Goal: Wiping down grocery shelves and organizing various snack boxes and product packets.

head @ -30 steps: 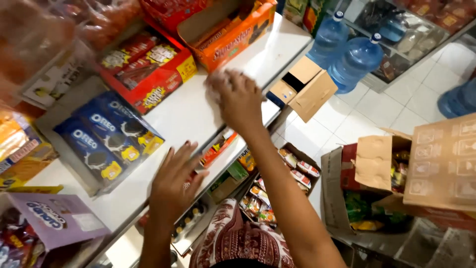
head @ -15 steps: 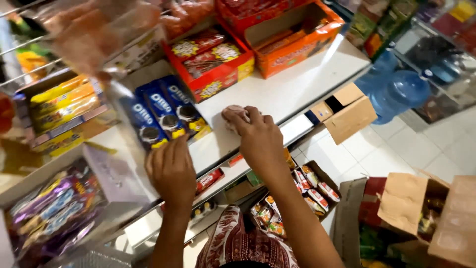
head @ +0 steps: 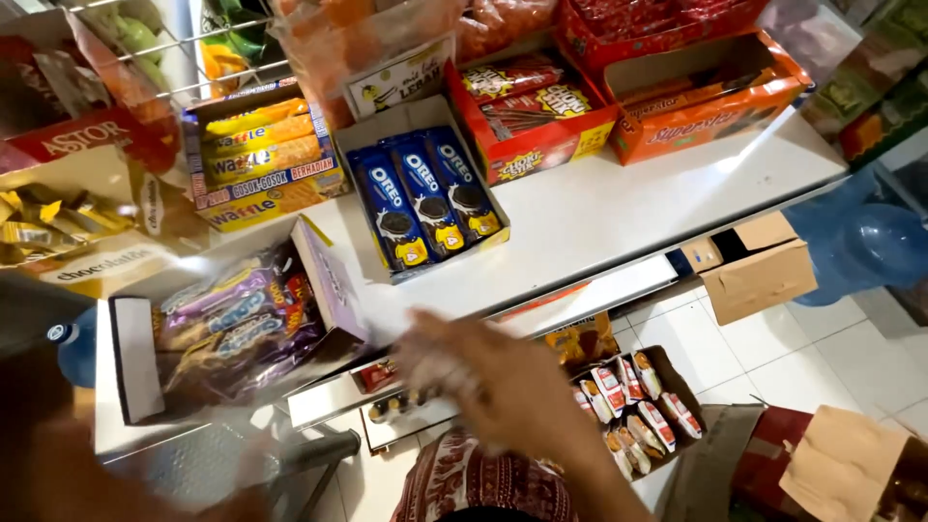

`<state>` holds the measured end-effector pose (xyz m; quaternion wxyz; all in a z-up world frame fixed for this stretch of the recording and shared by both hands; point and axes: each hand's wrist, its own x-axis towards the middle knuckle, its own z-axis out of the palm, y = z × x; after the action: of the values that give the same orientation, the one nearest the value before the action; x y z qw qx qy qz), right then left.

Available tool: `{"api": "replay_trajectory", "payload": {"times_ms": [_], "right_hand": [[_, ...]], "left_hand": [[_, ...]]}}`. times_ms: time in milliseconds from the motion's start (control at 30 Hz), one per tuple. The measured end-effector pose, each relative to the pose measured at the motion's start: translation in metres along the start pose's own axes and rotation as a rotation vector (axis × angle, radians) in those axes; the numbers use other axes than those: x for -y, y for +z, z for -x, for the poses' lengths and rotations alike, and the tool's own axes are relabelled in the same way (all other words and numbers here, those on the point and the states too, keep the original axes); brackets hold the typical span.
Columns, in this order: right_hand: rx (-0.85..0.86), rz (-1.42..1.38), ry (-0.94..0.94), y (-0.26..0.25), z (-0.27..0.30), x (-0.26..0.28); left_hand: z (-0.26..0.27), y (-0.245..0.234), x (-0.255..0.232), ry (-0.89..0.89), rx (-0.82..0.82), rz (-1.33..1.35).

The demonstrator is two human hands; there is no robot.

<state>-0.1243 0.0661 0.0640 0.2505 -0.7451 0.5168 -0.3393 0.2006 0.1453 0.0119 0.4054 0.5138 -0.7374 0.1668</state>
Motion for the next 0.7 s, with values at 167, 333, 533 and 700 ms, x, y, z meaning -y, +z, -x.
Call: {"api": "replay_trajectory", "payload": {"times_ms": [167,333,533,700], "right_hand": [[0.496,0.069,0.131,0.047,-0.011,0.028],[0.413,-0.036,0.113,0.084,-0.002,0.037],[0.378,-0.160,0.207,0.092,0.009,0.055],[0.202,-0.183,0.159,0.087,0.006,0.043]], "left_hand": [[-0.032,-0.001,0.014,-0.574,0.022,0.322],[-0.040,0.018,0.025,-0.376,0.273,0.181],[-0.037,0.035,0.040,-0.337,0.359,0.197],[-0.027,0.034,0.062,-0.317,0.422,0.161]]}}
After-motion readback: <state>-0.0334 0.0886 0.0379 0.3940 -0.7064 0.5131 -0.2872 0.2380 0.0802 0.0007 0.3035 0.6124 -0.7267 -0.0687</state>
